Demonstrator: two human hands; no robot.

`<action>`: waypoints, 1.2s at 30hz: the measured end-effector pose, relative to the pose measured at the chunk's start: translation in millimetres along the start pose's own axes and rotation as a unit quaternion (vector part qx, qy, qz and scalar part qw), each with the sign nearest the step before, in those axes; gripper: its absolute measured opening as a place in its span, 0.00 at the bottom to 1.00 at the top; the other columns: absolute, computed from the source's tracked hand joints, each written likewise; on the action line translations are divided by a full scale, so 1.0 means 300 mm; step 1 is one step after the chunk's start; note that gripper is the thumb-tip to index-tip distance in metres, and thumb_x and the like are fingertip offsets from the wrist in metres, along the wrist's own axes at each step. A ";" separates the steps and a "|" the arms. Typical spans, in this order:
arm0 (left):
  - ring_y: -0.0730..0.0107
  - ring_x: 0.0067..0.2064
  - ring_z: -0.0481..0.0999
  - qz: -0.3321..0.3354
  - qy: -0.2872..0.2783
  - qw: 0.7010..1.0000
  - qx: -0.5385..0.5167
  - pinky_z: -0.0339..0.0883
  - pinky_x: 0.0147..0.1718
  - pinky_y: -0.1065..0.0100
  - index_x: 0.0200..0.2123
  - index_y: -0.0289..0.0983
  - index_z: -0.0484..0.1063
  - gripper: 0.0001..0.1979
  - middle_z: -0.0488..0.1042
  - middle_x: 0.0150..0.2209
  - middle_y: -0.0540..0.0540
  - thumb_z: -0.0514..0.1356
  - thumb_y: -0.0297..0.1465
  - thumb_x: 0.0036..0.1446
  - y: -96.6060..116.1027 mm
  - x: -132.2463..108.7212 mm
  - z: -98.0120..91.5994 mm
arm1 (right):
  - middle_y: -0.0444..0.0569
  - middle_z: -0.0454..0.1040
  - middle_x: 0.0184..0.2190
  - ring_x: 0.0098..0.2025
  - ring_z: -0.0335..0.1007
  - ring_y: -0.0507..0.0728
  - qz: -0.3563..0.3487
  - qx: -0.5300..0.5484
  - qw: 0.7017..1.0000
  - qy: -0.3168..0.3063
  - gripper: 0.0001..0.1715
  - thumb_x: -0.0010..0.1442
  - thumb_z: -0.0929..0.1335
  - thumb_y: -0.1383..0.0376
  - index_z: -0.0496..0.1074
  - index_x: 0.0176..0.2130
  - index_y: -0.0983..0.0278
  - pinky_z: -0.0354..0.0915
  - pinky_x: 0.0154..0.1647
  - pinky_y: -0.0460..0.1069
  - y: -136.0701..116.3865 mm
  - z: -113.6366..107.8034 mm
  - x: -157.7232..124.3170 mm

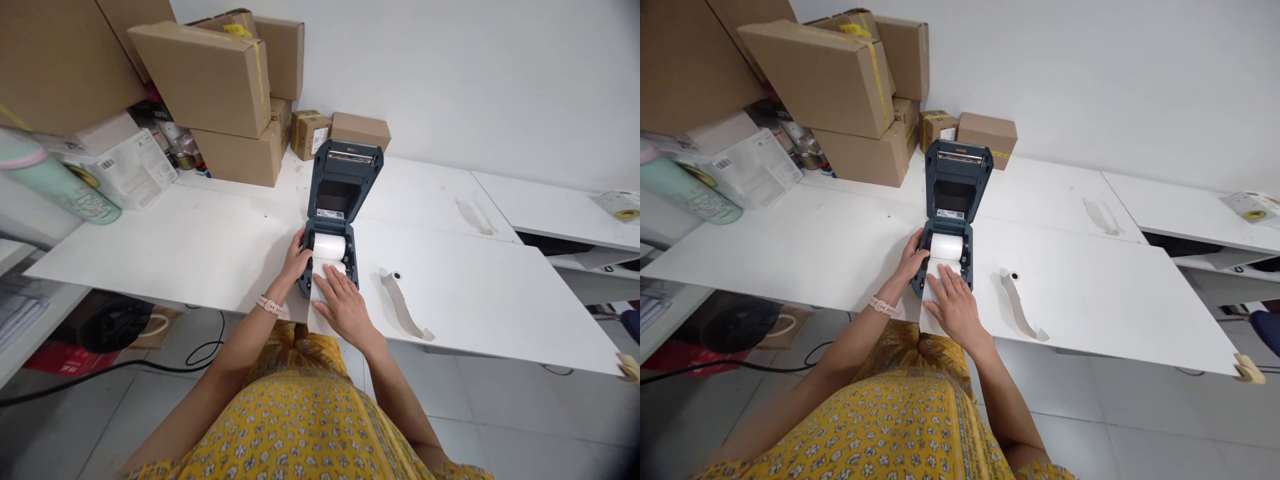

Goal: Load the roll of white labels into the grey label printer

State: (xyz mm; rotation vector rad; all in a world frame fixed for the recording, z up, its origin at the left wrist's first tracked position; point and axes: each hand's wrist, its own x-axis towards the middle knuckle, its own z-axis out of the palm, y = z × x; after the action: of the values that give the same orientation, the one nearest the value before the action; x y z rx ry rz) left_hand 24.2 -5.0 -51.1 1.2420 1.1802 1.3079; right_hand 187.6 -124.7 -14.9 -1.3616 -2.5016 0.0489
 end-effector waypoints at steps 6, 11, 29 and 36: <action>0.55 0.69 0.64 -0.037 0.014 0.999 -0.032 0.55 0.70 0.55 0.65 0.36 0.62 0.37 0.65 0.68 0.39 0.57 0.23 0.48 0.020 0.004 0.009 | 0.61 0.56 0.72 0.74 0.51 0.68 0.000 0.009 1.000 0.006 0.32 0.73 0.61 0.54 0.61 0.69 0.64 0.61 0.70 0.65 0.008 0.001 0.005; 0.53 0.69 0.64 -0.054 0.035 0.998 -0.025 0.55 0.69 0.53 0.64 0.36 0.64 0.35 0.65 0.68 0.38 0.61 0.27 0.51 0.042 -0.041 0.010 | 0.63 0.55 0.73 0.75 0.50 0.69 0.009 0.023 1.000 0.016 0.32 0.71 0.64 0.57 0.60 0.69 0.65 0.59 0.71 0.67 -0.014 0.009 -0.013; 0.45 0.66 0.67 -0.119 -0.025 0.987 -0.107 0.63 0.65 0.48 0.70 0.38 0.54 0.53 0.66 0.67 0.34 0.74 0.43 0.46 0.037 -0.350 -0.007 | 0.46 0.55 0.73 0.76 0.47 0.59 0.099 0.329 0.887 0.307 0.38 0.70 0.58 0.41 0.55 0.70 0.54 0.48 0.76 0.62 0.405 -0.346 0.440; 0.46 0.70 0.62 -0.106 -0.061 0.987 -0.107 0.56 0.69 0.49 0.71 0.41 0.50 0.54 0.61 0.70 0.36 0.74 0.43 0.47 0.035 -0.366 -0.027 | 0.51 0.68 0.65 0.69 0.62 0.60 0.130 0.443 0.861 0.215 0.44 0.71 0.47 0.39 0.66 0.64 0.62 0.56 0.71 0.60 0.488 -0.369 0.668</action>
State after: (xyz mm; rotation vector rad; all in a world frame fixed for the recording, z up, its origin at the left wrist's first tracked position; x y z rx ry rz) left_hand 20.1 -115.5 -50.2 0.9994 1.0251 1.1503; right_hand 234.8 109.7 114.1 -1.0999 -1.5531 0.7596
